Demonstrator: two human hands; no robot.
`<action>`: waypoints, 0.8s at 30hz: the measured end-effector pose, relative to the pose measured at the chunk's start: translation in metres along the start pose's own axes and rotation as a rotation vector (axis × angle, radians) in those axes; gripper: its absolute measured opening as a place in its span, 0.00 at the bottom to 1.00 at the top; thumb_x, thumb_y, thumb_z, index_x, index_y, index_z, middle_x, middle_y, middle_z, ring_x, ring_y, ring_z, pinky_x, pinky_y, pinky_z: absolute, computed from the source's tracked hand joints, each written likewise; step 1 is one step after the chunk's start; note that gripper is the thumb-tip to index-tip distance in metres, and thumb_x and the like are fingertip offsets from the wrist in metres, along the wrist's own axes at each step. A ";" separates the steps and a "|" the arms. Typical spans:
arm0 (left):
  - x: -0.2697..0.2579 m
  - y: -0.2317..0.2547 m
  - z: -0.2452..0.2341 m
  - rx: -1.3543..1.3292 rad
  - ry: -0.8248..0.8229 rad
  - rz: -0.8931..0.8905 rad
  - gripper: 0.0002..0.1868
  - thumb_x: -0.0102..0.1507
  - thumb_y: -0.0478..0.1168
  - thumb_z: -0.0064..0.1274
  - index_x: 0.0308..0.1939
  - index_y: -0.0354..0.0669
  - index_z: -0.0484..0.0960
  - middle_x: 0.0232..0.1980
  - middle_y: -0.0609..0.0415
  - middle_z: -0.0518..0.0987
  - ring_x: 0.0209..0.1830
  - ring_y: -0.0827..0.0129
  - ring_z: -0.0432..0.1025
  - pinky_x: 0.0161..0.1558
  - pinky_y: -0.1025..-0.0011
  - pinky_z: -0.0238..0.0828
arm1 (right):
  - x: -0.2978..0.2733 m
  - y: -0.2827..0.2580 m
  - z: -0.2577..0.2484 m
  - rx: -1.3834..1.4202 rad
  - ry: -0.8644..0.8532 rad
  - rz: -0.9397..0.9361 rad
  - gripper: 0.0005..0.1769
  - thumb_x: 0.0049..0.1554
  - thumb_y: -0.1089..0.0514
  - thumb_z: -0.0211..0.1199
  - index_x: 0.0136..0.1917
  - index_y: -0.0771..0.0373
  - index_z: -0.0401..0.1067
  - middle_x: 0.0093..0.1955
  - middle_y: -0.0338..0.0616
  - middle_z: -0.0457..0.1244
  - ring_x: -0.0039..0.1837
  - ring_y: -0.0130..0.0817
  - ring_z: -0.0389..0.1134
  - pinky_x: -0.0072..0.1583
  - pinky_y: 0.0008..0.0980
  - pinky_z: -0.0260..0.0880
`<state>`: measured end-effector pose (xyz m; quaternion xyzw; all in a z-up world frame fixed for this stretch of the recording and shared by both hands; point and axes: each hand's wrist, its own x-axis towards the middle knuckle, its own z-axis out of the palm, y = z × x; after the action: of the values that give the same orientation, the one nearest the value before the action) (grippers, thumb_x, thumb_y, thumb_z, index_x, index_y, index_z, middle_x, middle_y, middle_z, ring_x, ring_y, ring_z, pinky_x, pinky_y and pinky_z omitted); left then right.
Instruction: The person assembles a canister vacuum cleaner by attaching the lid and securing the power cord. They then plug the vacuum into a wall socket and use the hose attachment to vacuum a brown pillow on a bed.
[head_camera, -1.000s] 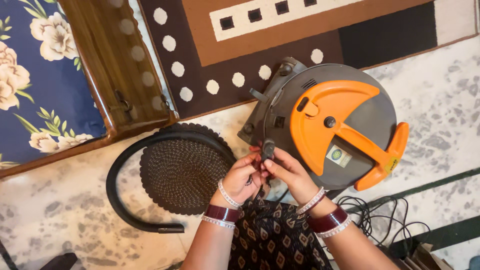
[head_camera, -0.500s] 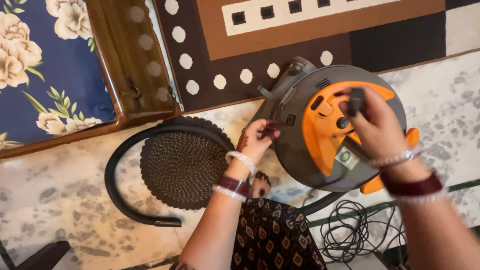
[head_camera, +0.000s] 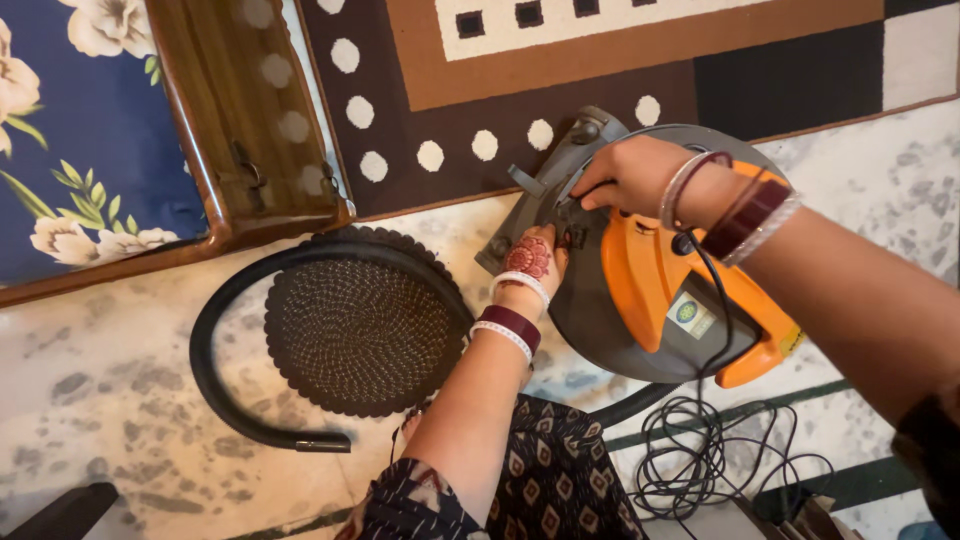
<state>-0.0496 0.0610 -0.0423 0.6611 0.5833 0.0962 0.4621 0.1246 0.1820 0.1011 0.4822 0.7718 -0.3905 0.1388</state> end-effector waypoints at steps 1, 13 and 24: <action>0.002 -0.006 0.002 -0.020 -0.006 -0.017 0.12 0.64 0.40 0.52 0.48 0.37 0.79 0.53 0.39 0.79 0.57 0.45 0.72 0.58 0.55 0.70 | 0.002 -0.002 0.003 -0.013 0.031 -0.023 0.16 0.53 0.50 0.69 0.54 0.55 0.81 0.52 0.46 0.72 0.53 0.46 0.73 0.56 0.40 0.72; 0.012 -0.052 0.023 -0.298 0.059 -0.039 0.16 0.65 0.36 0.49 0.56 0.37 0.81 0.54 0.38 0.81 0.56 0.45 0.75 0.57 0.57 0.71 | 0.043 0.009 0.036 -0.133 -0.054 0.011 0.15 0.50 0.51 0.72 0.52 0.50 0.81 0.48 0.38 0.73 0.54 0.42 0.73 0.55 0.41 0.71; 0.013 -0.045 0.019 -0.539 0.013 -0.203 0.13 0.68 0.38 0.49 0.53 0.37 0.82 0.44 0.44 0.85 0.45 0.58 0.80 0.49 0.64 0.73 | 0.054 0.009 0.046 -0.213 -0.164 -0.072 0.13 0.50 0.54 0.71 0.50 0.48 0.81 0.47 0.39 0.73 0.53 0.43 0.73 0.55 0.42 0.71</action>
<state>-0.0643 0.0581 -0.0909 0.4521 0.6028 0.2054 0.6245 0.0980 0.1843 0.0353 0.4032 0.8118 -0.3492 0.2376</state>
